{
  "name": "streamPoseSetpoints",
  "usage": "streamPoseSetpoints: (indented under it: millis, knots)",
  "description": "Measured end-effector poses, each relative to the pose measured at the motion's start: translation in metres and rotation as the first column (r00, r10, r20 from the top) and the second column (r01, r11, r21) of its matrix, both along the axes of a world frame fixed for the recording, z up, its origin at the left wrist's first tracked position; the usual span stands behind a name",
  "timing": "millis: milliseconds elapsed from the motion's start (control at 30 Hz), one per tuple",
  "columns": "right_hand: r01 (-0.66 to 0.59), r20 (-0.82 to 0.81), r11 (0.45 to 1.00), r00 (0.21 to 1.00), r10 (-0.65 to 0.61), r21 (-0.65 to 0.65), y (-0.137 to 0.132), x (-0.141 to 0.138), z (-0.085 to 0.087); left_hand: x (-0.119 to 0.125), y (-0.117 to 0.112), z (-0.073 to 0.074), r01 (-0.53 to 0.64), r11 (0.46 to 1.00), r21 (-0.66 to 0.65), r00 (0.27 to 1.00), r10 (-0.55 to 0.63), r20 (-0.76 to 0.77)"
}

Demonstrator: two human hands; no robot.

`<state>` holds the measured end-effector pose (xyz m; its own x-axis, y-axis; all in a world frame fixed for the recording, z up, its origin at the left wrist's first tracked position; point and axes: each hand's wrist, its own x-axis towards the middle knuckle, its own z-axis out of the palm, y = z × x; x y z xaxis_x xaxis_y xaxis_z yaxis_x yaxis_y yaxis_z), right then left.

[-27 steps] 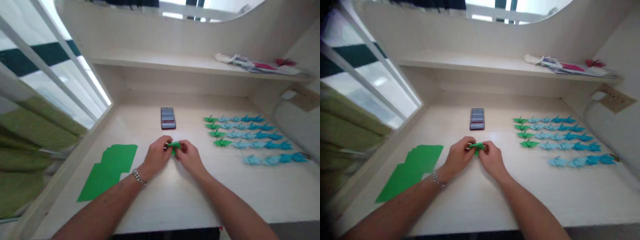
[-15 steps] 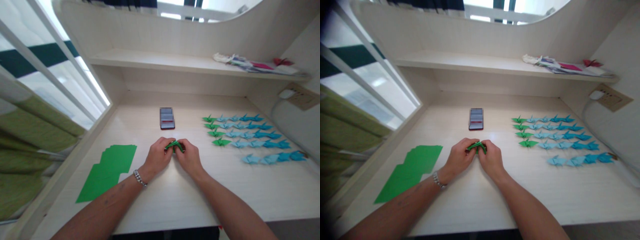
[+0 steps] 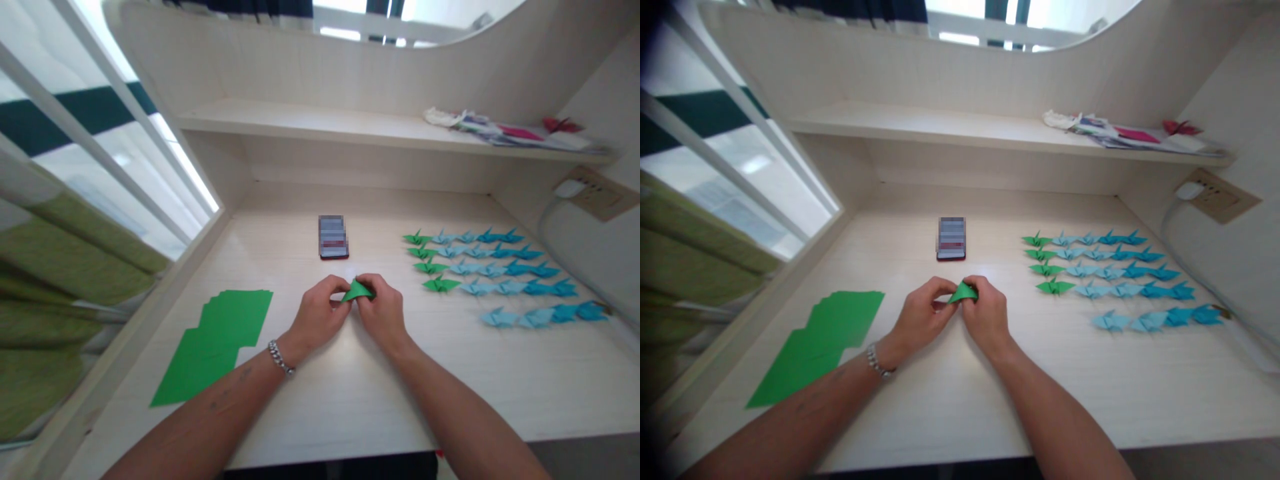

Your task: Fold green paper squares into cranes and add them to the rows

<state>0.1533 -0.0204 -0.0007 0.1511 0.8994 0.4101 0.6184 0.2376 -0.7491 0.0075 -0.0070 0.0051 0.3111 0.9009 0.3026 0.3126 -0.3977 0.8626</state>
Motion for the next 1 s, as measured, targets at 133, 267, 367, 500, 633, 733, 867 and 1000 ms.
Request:
streamPoseSetpoints:
  millis: [133,267,367,500,633,733,867,1000]
  knots:
    - [-0.063,0.12,0.995,0.991,0.054,0.072,0.001,0.006,-0.002,-0.002,0.004,-0.001,0.202,0.936,-0.287,0.935,-0.097,0.341]
    - [-0.198,0.245,0.971,0.956,0.161,0.136,0.0,0.006,-0.001,-0.003,0.012,-0.005,0.217,0.842,-0.494,0.861,0.073,0.503]
    - [-0.22,0.269,0.966,0.947,0.177,0.138,-0.001,0.004,0.0,-0.002,0.015,-0.007,0.243,0.803,-0.545,0.847,0.098,0.523]
    - [-0.188,0.228,0.969,0.962,0.148,0.163,-0.002,0.001,0.002,-0.001,0.015,-0.005,0.286,0.762,-0.581,0.805,0.138,0.577]
    - [-0.141,0.147,0.974,0.982,0.115,0.178,-0.004,-0.001,0.004,-0.001,0.014,-0.002,0.328,0.729,-0.6,0.776,0.154,0.611]
    - [-0.081,0.022,0.989,0.997,0.079,0.124,-0.006,-0.003,0.005,-0.003,0.015,-0.002,0.373,0.695,-0.615,0.766,0.144,0.627]
    - [-0.064,-0.164,0.997,0.984,0.07,0.042,-0.007,-0.007,0.008,-0.007,0.017,-0.004,0.402,0.649,-0.646,0.765,0.151,0.627]
    - [-0.099,-0.273,0.995,0.957,0.098,0.012,-0.007,-0.008,0.01,-0.009,0.018,-0.005,0.445,0.618,-0.648,0.739,0.155,0.656]
